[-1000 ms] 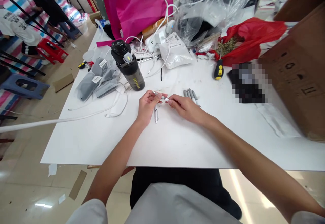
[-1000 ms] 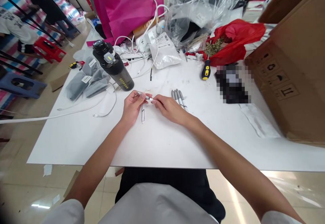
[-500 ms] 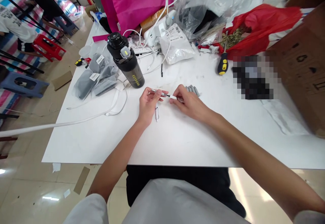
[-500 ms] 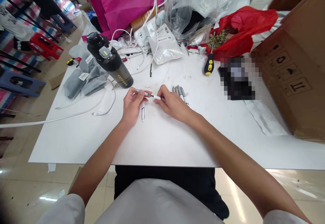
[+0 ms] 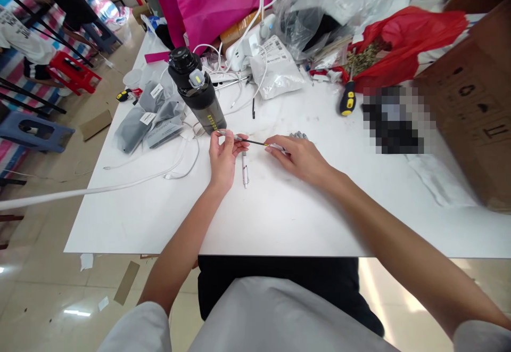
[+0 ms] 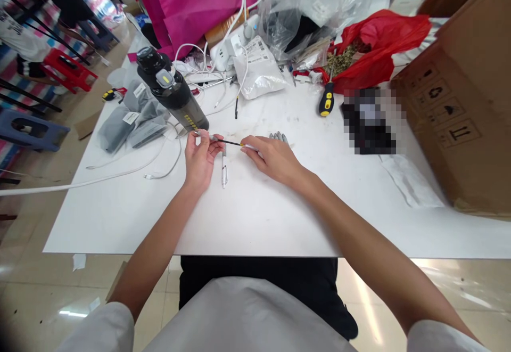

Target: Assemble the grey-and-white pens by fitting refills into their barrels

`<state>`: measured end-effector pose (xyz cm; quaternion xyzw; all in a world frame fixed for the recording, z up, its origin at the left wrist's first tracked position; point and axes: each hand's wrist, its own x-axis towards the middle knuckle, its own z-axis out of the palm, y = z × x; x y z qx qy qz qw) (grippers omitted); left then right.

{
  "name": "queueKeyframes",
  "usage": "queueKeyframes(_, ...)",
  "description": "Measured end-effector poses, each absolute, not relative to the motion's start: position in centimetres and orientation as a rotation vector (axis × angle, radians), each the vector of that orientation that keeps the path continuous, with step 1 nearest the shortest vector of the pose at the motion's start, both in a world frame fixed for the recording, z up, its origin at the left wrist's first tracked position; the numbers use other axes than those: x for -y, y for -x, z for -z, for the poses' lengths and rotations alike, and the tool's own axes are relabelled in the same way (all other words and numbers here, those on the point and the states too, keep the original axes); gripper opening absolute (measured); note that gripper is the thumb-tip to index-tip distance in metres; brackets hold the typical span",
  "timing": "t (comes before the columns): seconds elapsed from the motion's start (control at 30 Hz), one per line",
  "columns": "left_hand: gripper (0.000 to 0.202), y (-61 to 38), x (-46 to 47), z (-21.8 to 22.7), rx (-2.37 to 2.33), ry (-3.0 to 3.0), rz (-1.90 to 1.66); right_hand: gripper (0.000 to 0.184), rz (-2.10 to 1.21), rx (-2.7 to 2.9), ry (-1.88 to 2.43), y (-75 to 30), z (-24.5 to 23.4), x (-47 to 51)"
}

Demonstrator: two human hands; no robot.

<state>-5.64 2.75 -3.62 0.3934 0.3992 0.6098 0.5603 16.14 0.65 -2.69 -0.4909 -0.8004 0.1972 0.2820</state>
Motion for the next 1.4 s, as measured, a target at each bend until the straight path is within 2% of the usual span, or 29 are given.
queueKeyframes(0.97, 0.047, 6.1, -2.9, 2.7, -0.962, -0.876, -1.412, 0.035, -0.401, 2.058, 1.371, -15.9, 2.7, -0.5)
queueKeyframes(1.4, 0.034, 4.4, -1.1, 3.0, -0.871, -1.123, -1.216, 0.025, -0.631, 2.072, 1.337, -15.4, 4.0, -0.3)
